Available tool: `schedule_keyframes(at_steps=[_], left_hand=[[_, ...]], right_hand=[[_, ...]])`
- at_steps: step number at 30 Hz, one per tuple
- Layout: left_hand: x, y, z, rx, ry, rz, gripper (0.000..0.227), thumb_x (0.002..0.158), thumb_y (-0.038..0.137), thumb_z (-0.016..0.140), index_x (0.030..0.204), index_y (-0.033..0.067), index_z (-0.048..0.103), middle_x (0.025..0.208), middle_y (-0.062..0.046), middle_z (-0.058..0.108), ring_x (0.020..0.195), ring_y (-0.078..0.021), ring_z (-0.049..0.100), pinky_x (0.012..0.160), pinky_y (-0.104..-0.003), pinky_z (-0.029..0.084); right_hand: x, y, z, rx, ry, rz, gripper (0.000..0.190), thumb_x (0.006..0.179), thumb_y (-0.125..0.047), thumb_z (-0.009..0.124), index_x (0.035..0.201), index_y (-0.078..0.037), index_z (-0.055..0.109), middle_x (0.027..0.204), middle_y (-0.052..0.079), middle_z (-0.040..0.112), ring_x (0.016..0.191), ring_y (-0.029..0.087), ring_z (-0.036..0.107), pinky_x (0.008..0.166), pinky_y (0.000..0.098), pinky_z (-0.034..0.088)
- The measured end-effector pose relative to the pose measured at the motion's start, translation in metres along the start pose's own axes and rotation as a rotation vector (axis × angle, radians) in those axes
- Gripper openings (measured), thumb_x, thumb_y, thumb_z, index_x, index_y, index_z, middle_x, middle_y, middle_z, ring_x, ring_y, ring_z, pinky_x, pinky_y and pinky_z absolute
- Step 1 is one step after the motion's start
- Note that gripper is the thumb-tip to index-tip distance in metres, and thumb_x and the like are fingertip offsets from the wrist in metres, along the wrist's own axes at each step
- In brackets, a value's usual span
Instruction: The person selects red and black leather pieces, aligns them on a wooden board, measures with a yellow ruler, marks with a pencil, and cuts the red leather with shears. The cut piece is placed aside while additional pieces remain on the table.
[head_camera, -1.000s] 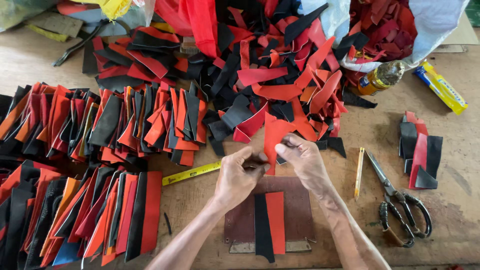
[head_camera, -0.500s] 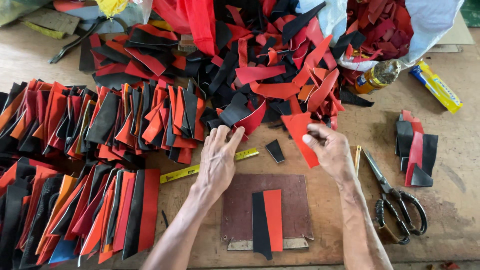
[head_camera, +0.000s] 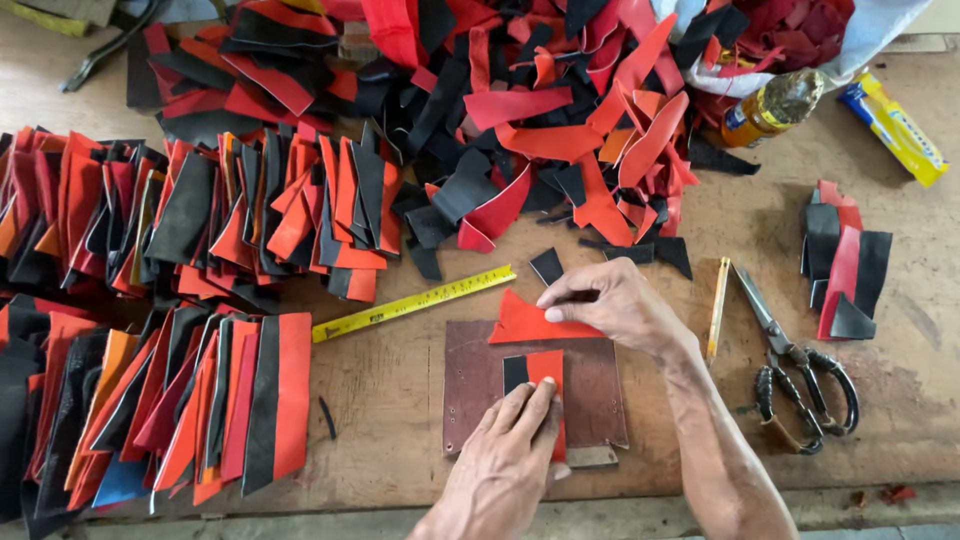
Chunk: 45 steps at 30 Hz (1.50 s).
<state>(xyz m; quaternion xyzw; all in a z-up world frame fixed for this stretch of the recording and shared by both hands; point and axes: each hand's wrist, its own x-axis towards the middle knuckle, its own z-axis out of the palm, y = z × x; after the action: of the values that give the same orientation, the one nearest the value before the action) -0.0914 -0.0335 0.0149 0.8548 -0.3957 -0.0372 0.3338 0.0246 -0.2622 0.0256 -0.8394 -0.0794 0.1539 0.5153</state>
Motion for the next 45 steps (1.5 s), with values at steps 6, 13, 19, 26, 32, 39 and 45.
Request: schedule_keyframes(at_steps=[6,13,19,26,32,39,45], left_hand=[[-0.01,-0.003,0.017,0.049,-0.064,-0.095,0.075,0.082,0.024,0.074,0.145,-0.0066,0.045,0.156,-0.03,0.034,0.142,-0.0455,0.034,0.113,-0.05,0.034],[-0.003,-0.004,0.016,0.069,-0.095,-0.118,0.066,0.091,0.018,0.066,0.149,-0.003,0.042,0.16,-0.03,0.027,0.145,-0.0467,0.031,0.114,-0.052,0.032],[-0.002,-0.002,0.011,0.109,-0.069,-0.151,0.066,0.085,0.008,0.063,0.149,0.0049,0.046,0.161,-0.031,0.026,0.144,-0.0487,0.031,0.11,-0.052,0.034],[0.005,-0.005,0.006,0.068,-0.115,-0.153,0.06,0.088,0.012,0.065,0.144,0.0031,0.047,0.16,-0.036,0.021,0.143,-0.0496,0.032,0.108,-0.051,0.036],[0.006,-0.004,0.014,0.092,-0.111,-0.177,0.065,0.085,0.009,0.062,0.147,0.005,0.044,0.161,-0.034,0.02,0.144,-0.0487,0.028,0.11,-0.052,0.034],[0.004,-0.003,0.02,0.165,-0.136,-0.192,0.072,0.079,0.005,0.057,0.15,0.0071,0.043,0.162,-0.032,0.02,0.147,-0.0465,0.026,0.11,-0.051,0.034],[0.004,-0.002,0.018,0.148,-0.126,-0.194,0.071,0.08,0.004,0.058,0.149,0.008,0.044,0.162,-0.031,0.023,0.146,-0.0464,0.027,0.11,-0.05,0.035]], right_hand=[[-0.001,-0.01,0.002,-0.076,-0.028,-0.106,0.019,0.077,-0.008,0.083,0.096,-0.005,0.081,0.084,0.004,0.078,0.079,0.011,0.071,0.07,0.0261,0.054],[-0.002,-0.01,0.002,-0.116,-0.033,-0.114,0.02,0.078,-0.01,0.083,0.097,-0.005,0.081,0.084,0.005,0.077,0.077,0.012,0.071,0.069,0.0276,0.054],[-0.004,-0.007,0.004,-0.079,0.022,-0.114,0.02,0.083,-0.01,0.079,0.102,-0.006,0.08,0.084,0.003,0.078,0.076,0.01,0.07,0.068,0.0256,0.055],[-0.008,-0.007,-0.012,-0.08,0.21,0.04,0.023,0.09,-0.011,0.073,0.112,-0.008,0.079,0.086,0.002,0.08,0.076,0.007,0.068,0.069,0.0223,0.056],[-0.009,-0.007,-0.004,-0.006,-0.028,-0.039,0.027,0.082,-0.006,0.077,0.109,-0.007,0.078,0.097,0.003,0.079,0.088,0.009,0.072,0.076,0.0244,0.058],[-0.006,-0.006,0.004,-0.105,-0.084,-0.193,0.024,0.08,-0.005,0.08,0.103,-0.006,0.08,0.092,0.006,0.076,0.088,0.016,0.074,0.077,0.0278,0.058],[-0.007,-0.009,0.005,-0.118,-0.091,-0.173,0.025,0.078,-0.006,0.081,0.103,-0.007,0.08,0.091,0.005,0.077,0.086,0.014,0.075,0.074,0.0267,0.059]])
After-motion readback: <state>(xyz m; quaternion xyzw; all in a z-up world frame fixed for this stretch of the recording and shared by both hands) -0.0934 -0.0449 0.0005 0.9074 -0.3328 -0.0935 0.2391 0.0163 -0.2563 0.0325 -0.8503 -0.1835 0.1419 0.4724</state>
